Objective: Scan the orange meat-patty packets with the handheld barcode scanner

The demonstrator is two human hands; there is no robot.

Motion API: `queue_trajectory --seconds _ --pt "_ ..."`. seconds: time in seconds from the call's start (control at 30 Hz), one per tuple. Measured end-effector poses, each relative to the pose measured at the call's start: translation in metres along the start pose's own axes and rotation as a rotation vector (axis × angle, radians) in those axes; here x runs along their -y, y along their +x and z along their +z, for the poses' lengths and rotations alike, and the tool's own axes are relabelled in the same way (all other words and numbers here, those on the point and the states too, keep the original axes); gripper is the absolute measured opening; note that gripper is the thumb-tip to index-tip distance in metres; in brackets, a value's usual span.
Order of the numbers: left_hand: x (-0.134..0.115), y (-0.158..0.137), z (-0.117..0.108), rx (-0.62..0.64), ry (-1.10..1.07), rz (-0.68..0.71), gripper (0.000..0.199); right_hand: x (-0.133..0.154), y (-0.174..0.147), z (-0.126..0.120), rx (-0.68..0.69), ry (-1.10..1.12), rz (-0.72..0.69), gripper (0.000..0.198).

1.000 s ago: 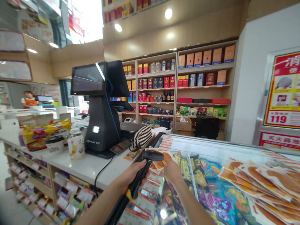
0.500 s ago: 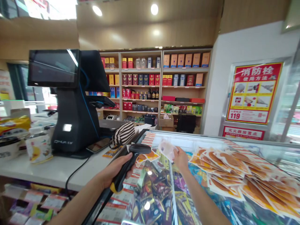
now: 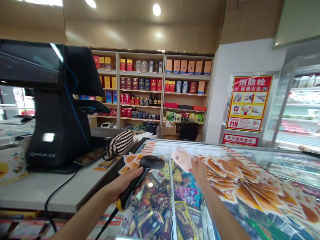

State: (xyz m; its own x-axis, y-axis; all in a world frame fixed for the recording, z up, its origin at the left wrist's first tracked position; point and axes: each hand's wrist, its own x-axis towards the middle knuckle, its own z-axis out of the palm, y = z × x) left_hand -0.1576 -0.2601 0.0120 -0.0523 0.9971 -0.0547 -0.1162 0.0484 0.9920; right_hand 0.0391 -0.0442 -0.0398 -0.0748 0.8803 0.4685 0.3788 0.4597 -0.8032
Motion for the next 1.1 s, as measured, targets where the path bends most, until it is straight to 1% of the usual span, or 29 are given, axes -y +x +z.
queue_trajectory --seconds 0.07,0.17,0.33,0.63,0.73,0.9,1.1 --pt "0.000 0.002 0.001 0.010 0.012 0.024 0.034 0.003 -0.002 -0.001 0.017 0.046 0.044 0.042" --pt "0.002 0.006 0.000 0.032 0.011 0.055 0.034 0.004 -0.003 -0.002 0.021 0.047 0.065 0.041" --pt "0.005 0.011 -0.004 0.043 -0.016 0.050 0.035 -0.004 0.001 -0.005 0.002 0.023 0.091 0.042" --pt "0.005 0.013 -0.002 0.093 -0.002 0.038 0.034 -0.011 0.011 -0.007 0.017 -0.107 0.053 0.039" --pt "0.005 0.013 -0.006 0.089 0.004 0.019 0.035 -0.012 0.012 -0.006 0.023 -0.163 0.033 0.039" --pt "0.005 0.011 -0.011 0.069 -0.008 -0.002 0.035 -0.013 0.014 -0.004 -0.007 -0.285 -0.021 0.038" --pt "-0.003 0.005 -0.010 0.153 0.028 -0.037 0.035 -0.010 0.023 -0.009 0.041 -0.392 -0.071 0.035"
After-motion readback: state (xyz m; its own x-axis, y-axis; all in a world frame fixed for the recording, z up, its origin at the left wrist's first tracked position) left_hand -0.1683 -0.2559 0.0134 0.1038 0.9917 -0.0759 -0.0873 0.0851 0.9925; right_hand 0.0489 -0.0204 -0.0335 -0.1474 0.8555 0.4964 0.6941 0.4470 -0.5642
